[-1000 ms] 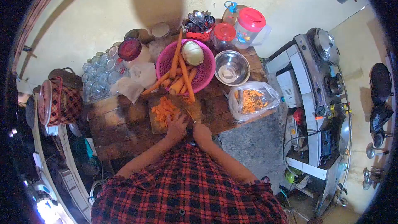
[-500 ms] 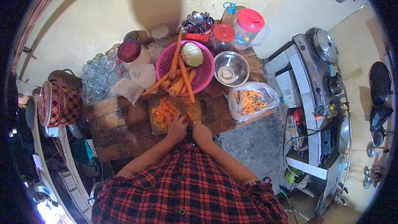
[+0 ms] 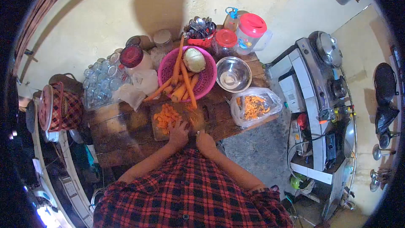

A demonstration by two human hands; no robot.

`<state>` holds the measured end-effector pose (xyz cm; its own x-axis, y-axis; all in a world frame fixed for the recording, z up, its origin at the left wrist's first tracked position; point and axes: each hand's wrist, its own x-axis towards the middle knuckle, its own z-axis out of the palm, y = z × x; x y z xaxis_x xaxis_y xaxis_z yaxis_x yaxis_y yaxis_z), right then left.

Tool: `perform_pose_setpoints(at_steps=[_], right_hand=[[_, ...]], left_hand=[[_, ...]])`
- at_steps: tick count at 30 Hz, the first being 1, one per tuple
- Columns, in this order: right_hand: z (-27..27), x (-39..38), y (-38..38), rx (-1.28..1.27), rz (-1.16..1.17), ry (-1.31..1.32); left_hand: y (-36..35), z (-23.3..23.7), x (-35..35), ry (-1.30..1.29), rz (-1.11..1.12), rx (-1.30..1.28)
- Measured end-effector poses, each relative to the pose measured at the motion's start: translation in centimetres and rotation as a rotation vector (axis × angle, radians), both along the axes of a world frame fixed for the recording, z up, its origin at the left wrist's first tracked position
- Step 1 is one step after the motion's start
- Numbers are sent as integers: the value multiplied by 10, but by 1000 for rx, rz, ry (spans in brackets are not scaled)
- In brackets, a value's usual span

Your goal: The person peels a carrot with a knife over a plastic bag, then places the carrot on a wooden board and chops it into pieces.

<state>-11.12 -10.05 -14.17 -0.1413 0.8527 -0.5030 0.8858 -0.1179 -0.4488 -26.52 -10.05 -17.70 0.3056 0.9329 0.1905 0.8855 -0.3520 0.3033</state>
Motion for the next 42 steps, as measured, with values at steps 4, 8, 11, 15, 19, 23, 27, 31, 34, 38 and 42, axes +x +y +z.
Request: perform_pose_setpoints(at_steps=[4, 8, 11, 15, 19, 23, 27, 31, 34, 38, 42], right_hand=[[-12, 0, -7, 29, -18, 9], [-11, -9, 0, -3, -2, -58], [-23, -6, -3, 66, 40, -25], [-39, 2, -8, 65, 37, 11], [-17, 12, 1, 18, 125, -35], [17, 29, 2, 191, 63, -68], [24, 48, 4, 430, 113, -177], [31, 52, 11, 484, 192, -192], [41, 63, 14, 602, 179, -135], [49, 88, 5, 500, 139, -116], [60, 117, -8, 435, -8, -53]], left_hand=[[-1, 0, -2, 12, -13, -34], [-3, -1, -1, 21, -7, -1], [-4, 1, 1, 24, -12, 11], [-8, -4, 2, 40, 0, 74], [-2, 9, 4, 96, -19, 1], [11, 15, 3, 113, 68, -129], [13, 25, 4, -44, 103, -25], [17, 25, 23, 33, -212, 264], [20, 32, 28, 87, -148, 74], [23, 23, 26, 43, -141, 6], [25, 26, 9, 158, 81, -98]])
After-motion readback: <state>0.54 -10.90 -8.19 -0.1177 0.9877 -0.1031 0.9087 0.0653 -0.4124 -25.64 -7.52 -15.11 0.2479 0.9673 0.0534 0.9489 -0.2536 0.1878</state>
